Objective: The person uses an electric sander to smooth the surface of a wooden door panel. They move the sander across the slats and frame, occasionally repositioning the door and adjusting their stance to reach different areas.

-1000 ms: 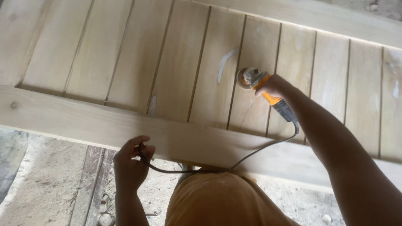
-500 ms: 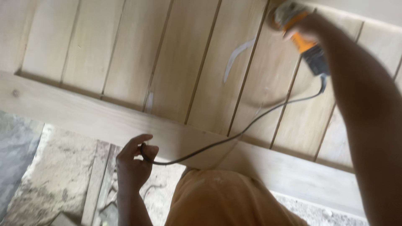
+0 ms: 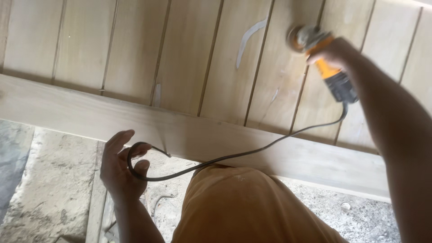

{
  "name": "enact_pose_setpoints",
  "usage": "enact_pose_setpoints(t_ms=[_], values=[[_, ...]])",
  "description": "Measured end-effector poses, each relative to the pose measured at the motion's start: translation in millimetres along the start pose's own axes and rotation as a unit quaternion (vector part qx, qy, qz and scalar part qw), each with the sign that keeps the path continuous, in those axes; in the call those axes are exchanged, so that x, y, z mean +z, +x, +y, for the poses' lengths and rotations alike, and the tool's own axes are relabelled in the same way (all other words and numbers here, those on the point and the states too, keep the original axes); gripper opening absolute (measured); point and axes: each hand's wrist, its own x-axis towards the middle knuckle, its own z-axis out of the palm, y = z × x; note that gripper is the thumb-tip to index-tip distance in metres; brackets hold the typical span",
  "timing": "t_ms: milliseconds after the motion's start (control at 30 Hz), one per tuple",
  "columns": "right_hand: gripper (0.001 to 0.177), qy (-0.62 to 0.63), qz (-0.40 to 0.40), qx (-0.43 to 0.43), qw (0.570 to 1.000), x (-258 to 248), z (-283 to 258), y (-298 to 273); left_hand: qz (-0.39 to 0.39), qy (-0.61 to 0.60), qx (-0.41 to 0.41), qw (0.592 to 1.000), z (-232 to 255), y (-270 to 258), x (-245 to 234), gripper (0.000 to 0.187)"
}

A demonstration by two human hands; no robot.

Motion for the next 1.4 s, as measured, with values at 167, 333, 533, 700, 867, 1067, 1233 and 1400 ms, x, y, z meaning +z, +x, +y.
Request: enact_pose_setpoints(t_ms=[167,333,533,700,867,1067,1233,1400], values=[[0.048,-0.029,-0.033,0.021,0.999,54,-4,-95,-0.022,-0.020,0.016,0.999,-17,4,-5,0.063],[0.044,-0.035,-0.081,0.049,0.995,101,4,-178,-0.046,-0.022,0.036,0.998,-33,8,-6,0.051],[0.046,-0.034,-0.082,0.080,0.993,116,28,-235,-0.063,0.031,0.008,0.998,-57,11,5,0.041],[0.041,-0.043,-0.074,0.114,0.990,107,42,-213,-0.038,0.184,-0.086,0.978,-79,5,28,0.044],[0.040,-0.007,-0.026,0.104,0.994,63,35,-137,-0.015,0.204,-0.134,0.970,-92,4,42,0.046],[0.044,0.037,0.014,0.109,0.993,20,13,-65,0.021,0.240,-0.032,0.970,-123,-8,67,0.047],[0.047,0.092,0.028,0.116,0.989,-8,15,-36,0.032,0.304,0.044,0.951,-138,-26,89,0.049],[0.043,0.024,-0.014,0.085,0.996,25,30,-71,0.045,0.264,0.045,0.963,-138,-29,88,0.049]])
